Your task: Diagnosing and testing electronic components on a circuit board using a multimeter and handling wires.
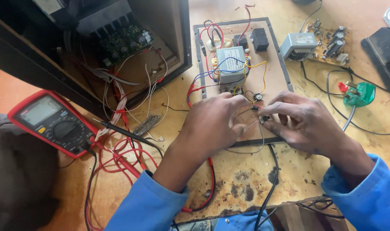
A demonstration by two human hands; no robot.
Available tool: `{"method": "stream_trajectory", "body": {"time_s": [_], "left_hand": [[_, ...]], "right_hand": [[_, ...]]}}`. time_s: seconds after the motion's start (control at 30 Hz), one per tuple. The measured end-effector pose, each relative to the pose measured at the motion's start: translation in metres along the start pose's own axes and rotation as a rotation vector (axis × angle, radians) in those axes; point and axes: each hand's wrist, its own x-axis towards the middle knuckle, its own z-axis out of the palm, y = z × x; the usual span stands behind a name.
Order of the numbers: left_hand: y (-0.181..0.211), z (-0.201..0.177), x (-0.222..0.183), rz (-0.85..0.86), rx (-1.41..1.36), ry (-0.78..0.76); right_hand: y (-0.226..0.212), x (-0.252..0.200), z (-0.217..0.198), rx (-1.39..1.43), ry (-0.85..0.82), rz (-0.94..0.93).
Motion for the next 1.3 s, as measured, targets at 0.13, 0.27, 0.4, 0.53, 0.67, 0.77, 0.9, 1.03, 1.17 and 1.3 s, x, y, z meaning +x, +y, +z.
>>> {"method": "stream_trajectory", "body": {"time_s": [0.13,0.27,0.4,0.53,0.67,0.77,0.9,1.03,1.17,1.3], "left_hand": [[0.002,0.009,-0.001,0.056,0.002,0.004],[-0.002,0.016,0.003,0.064,0.006,0.006],[0.004,0.01,0.001,-0.003,-0.165,0.038],[0.016,-0.002,0.0,-0.211,-0.49,-0.158],[0.015,-0.019,-0.004,-0.198,-0.563,-0.159],[0.003,-0.03,-0.002,-0.159,-0.792,-0.059],[-0.003,-0.064,-0.011,-0.178,-1.017,0.003],[-0.023,-0.074,-0.015,-0.101,-1.241,0.075],[-0.039,-0.08,-0.017,-0.11,-1.332,0.21],[-0.05,-0.084,-0.019,-0.015,-1.556,0.308]], "right_hand": [[-0.003,0.001,-0.011,0.032,-0.028,0.011],[-0.001,-0.001,-0.016,0.066,0.036,0.037],[0.0,0.0,-0.016,0.033,0.132,0.168],[0.005,0.001,-0.013,-0.016,0.163,0.239],[0.005,0.002,-0.011,0.0,0.124,0.249],[0.006,0.001,-0.009,0.016,0.096,0.28],[0.003,0.003,-0.009,0.013,0.086,0.314],[0.003,0.003,-0.008,0.02,0.104,0.3],[0.004,0.002,-0.007,0.009,0.109,0.329],[0.002,0.002,-0.007,0.022,0.112,0.329]]}}
